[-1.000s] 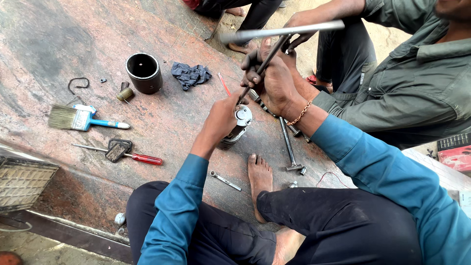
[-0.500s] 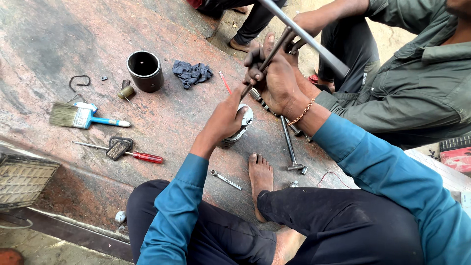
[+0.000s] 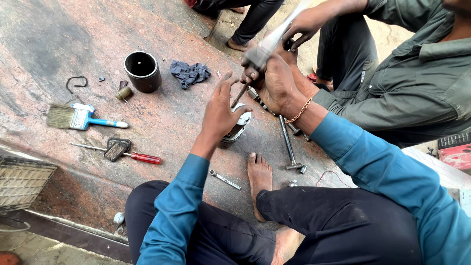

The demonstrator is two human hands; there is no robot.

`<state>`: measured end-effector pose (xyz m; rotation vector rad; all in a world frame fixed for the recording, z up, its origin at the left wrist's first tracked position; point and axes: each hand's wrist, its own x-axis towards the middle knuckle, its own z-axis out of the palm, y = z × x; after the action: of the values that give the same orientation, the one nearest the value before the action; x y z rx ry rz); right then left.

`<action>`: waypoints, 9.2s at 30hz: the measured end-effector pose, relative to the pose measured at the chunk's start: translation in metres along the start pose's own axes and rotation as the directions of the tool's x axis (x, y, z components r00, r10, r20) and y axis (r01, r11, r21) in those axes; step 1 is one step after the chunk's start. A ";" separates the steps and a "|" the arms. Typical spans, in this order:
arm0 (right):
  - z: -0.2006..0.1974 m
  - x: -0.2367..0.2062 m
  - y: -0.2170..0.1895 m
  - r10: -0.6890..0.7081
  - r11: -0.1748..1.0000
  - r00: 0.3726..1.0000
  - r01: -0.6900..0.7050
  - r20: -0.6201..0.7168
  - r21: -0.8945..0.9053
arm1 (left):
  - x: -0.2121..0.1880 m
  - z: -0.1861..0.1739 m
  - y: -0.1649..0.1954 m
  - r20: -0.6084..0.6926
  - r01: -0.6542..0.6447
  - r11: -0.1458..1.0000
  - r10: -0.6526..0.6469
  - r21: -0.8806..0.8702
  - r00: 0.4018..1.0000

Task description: The person sits on the ground repairing a starter motor, holding the motor body with one hand while using a long T-handle rod with the other to repeatedly press and tap the end cap and brushes into the housing. Other people sit nearby handling small parts, and tools and a brush lie on the pavement around them.

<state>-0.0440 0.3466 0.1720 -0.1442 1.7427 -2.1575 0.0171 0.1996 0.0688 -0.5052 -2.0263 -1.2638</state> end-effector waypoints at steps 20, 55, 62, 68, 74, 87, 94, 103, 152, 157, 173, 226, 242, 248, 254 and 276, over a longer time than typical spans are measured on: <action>0.015 -0.029 -0.021 -0.327 0.943 0.928 0.331 0.181 0.003 | -0.003 0.009 -0.005 0.130 0.377 0.924 -0.382 0.062 0.915; 0.007 -0.018 -0.001 -0.280 0.867 0.937 0.341 0.209 -0.365 | -0.009 0.015 -0.011 0.271 0.426 0.897 -0.441 0.115 0.856; 0.004 -0.016 0.008 -0.246 0.908 0.953 0.290 0.176 -0.302 | -0.002 -0.001 -0.007 0.189 0.190 0.962 -0.152 -0.198 0.970; 0.002 -0.017 0.008 -0.286 0.862 0.938 0.340 0.194 -0.377 | -0.007 0.012 -0.018 0.265 0.328 0.925 -0.272 -0.194 0.925; 0.002 -0.017 0.008 -0.250 0.868 0.955 0.294 0.160 -0.400 | 0.000 0.004 0.000 0.113 0.287 0.958 -0.285 -0.003 0.952; 0.002 -0.018 0.013 -0.290 0.824 0.929 0.364 0.230 -0.435 | -0.002 0.007 -0.004 0.224 0.425 0.902 -0.399 -0.077 0.889; -0.001 -0.016 0.022 -0.249 0.868 0.942 0.321 0.227 -0.380 | 0.001 -0.007 -0.013 0.288 0.302 0.928 -0.235 -0.217 0.928; -0.006 -0.014 0.029 -0.258 0.838 0.928 0.354 0.271 -0.416 | -0.001 -0.004 -0.013 0.195 0.332 0.938 -0.346 0.101 0.918; -0.009 -0.014 0.030 -0.212 0.836 0.946 0.305 0.244 -0.457 | -0.003 -0.025 -0.036 0.462 0.328 0.941 -0.253 -0.088 0.850; -0.008 -0.015 0.028 -0.222 0.832 0.943 0.315 0.247 -0.456 | 0.000 -0.028 -0.033 0.456 0.318 0.945 -0.248 -0.083 0.855; -0.006 -0.020 0.029 -0.221 0.826 0.943 0.317 0.249 -0.467 | -0.007 0.004 -0.021 0.371 0.406 0.903 -0.333 -0.139 0.867; -0.010 -0.015 0.033 -0.205 0.846 0.953 0.286 0.222 -0.449 | -0.006 0.001 -0.014 0.270 0.445 0.892 -0.410 -0.079 0.871; -0.009 -0.017 0.031 -0.241 0.830 0.934 0.339 0.264 -0.443 | -0.001 -0.013 -0.034 0.167 0.290 0.955 -0.275 -0.068 0.947; -0.009 -0.017 0.031 -0.219 0.839 0.944 0.310 0.245 -0.447 | -0.004 -0.011 -0.031 0.237 0.317 0.945 -0.290 -0.084 0.927; -0.009 -0.017 0.029 -0.217 0.812 0.946 0.313 0.243 -0.493 | -0.003 -0.010 -0.028 0.261 0.334 0.940 -0.305 -0.071 0.916; -0.008 -0.018 0.031 -0.219 0.822 0.945 0.312 0.242 -0.476 | -0.009 0.005 -0.018 0.037 0.286 0.947 -0.294 0.150 0.955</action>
<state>-0.0232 0.3544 0.1434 -0.7364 2.2517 -1.7203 0.0097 0.1960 0.0498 -0.1814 -2.2843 -1.2701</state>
